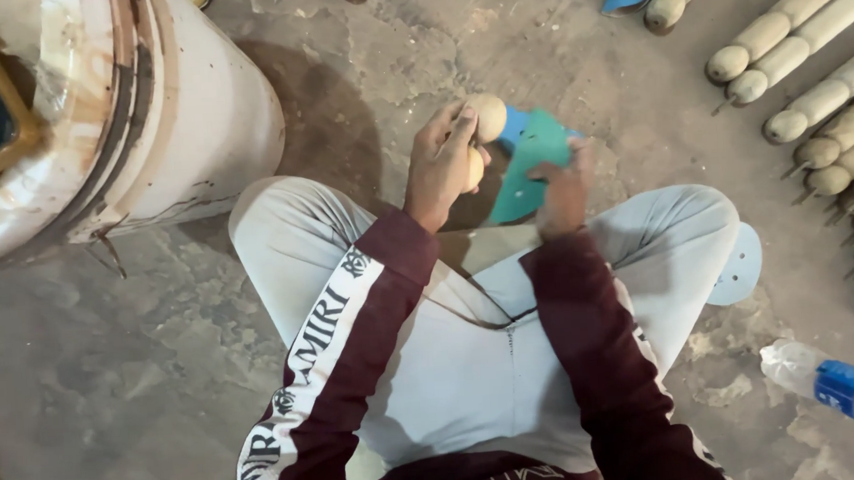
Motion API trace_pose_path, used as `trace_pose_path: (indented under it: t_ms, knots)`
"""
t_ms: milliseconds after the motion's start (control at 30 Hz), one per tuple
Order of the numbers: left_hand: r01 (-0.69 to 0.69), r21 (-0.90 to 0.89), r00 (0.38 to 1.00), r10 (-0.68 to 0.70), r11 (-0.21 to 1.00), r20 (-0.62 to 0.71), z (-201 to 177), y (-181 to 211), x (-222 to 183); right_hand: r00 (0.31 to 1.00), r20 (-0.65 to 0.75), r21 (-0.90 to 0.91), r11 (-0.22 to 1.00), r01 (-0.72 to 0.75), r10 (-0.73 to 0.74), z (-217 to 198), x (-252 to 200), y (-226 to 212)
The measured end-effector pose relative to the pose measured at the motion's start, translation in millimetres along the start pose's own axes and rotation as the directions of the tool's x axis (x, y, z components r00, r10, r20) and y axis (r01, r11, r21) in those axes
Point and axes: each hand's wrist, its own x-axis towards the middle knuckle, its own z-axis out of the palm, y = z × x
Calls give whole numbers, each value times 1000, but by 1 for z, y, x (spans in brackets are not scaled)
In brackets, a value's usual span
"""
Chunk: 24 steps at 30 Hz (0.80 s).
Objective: The person sits on the floor and sands a small round wooden ball by hand, holding it in one hand and rubbing it with pieces of blue and green sandpaper, turning the ball to work different surfaces. Finished wooden balls and turned wooden parts lie on the floor around them.
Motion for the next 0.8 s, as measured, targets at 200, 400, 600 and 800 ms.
trace_pose_path:
  t_ms: [200, 400, 600, 800]
  knots:
    - [-4, 167, 1000, 3, 986, 8, 7, -25, -2, 998, -49, 292, 956, -17, 33, 25, -16, -75]
    - [-9, 311, 991, -33, 950, 131, 16, -66, -10, 963, -245, 3, 993, 115, -110, 8, -3, -24]
    - [-272, 511, 962, 247, 815, 118, 17, -72, -5, 852, -223, -648, 725, 234, -474, 30, -10, -56]
    - [-159, 441, 986, 167, 883, 20, 21, -57, -8, 887, -144, -619, 739, 266, -439, 34, -5, -64]
